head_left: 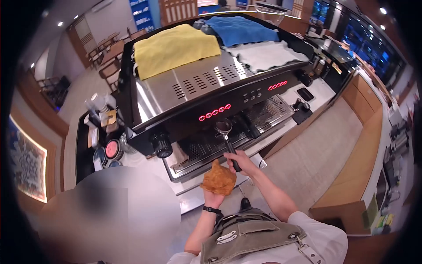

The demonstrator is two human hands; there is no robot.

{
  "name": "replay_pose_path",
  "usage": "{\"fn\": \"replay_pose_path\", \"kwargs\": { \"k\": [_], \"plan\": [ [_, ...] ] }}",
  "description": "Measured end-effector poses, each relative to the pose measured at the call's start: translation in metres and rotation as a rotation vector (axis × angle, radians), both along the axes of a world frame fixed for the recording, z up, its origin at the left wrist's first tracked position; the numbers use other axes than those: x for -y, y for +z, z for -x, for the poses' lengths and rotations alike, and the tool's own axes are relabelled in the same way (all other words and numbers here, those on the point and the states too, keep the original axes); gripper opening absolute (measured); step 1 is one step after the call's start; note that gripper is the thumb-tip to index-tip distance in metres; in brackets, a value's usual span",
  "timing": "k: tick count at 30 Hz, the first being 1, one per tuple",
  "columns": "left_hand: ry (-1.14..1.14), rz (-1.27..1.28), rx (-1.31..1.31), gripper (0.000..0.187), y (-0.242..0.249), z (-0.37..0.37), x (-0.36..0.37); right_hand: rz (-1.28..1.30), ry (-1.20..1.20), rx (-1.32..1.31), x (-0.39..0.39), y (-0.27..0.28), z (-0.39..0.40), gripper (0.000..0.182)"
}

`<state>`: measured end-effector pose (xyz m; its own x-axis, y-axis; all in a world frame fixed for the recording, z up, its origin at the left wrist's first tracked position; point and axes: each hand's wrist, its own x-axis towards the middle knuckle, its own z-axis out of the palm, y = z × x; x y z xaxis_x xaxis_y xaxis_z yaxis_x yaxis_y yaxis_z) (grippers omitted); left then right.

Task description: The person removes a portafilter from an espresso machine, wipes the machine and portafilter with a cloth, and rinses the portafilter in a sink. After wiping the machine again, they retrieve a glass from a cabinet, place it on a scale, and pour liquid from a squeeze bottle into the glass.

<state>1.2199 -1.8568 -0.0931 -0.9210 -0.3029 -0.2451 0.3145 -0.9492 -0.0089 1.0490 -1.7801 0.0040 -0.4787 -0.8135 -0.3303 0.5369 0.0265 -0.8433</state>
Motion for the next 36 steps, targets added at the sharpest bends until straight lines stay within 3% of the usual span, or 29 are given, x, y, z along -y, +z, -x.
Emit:
{"fn": "replay_pose_path", "kwargs": {
  "k": [3, 6, 10, 11, 12, 15, 18, 20, 22, 23, 26, 29, 33, 36],
  "plan": [
    [-0.067, -0.067, -0.037, 0.047, -0.011, 0.015, -0.005, 0.005, 0.015, -0.027, -0.038, 0.009, -0.017, 0.028],
    [-0.114, 0.093, -0.056, 0.048, -0.010, 0.041, -0.023, 0.001, 0.041, -0.120, -0.097, 0.005, -0.028, 0.029],
    [-0.360, 0.007, -0.061, 0.047, 0.014, 0.086, -0.071, -0.056, -0.061, -0.092, -0.179, 0.016, -0.053, 0.028],
    [-0.464, 0.043, -0.199, 0.050, 0.027, 0.098, -0.088, -0.079, -0.095, -0.105, -0.200, 0.015, -0.056, 0.028],
    [-0.503, 0.076, -0.119, 0.054, 0.035, 0.109, -0.109, -0.103, -0.129, -0.119, -0.221, 0.014, -0.058, 0.028],
    [-0.632, 0.174, 0.062, 0.065, 0.027, 0.147, -0.182, -0.129, -0.286, -0.054, -0.283, -0.006, -0.060, 0.030],
    [-0.775, 0.329, 0.004, 0.065, 0.009, 0.180, -0.266, -0.131, -0.448, 0.047, -0.351, -0.030, -0.057, 0.035],
    [-0.898, 0.295, 0.028, 0.069, -0.010, 0.209, -0.329, -0.155, -0.552, 0.138, -0.398, -0.033, -0.050, 0.037],
    [-1.017, 0.416, -0.006, 0.070, 0.010, 0.229, -0.396, -0.170, -0.659, 0.115, -0.450, -0.047, -0.040, 0.041],
    [-0.989, 0.486, 0.136, 0.072, 0.004, 0.239, -0.430, -0.188, -0.692, 0.109, -0.477, -0.045, -0.036, 0.041],
    [-1.050, 0.496, 0.209, 0.058, -0.001, 0.270, -0.520, -0.233, -0.772, 0.074, -0.553, -0.045, -0.021, 0.039],
    [-1.100, 0.663, 0.221, 0.048, 0.004, 0.294, -0.604, -0.197, -0.926, 0.054, -0.615, -0.049, -0.009, 0.032],
    [-1.373, 0.596, -0.065, 0.039, 0.030, 0.319, -0.696, -0.052, -1.160, 0.054, -0.678, -0.058, 0.002, 0.021],
    [-1.565, 0.673, -0.077, 0.038, 0.040, 0.335, -0.761, -0.046, -1.341, 0.068, -0.715, -0.058, 0.014, 0.019]
  ]
}}
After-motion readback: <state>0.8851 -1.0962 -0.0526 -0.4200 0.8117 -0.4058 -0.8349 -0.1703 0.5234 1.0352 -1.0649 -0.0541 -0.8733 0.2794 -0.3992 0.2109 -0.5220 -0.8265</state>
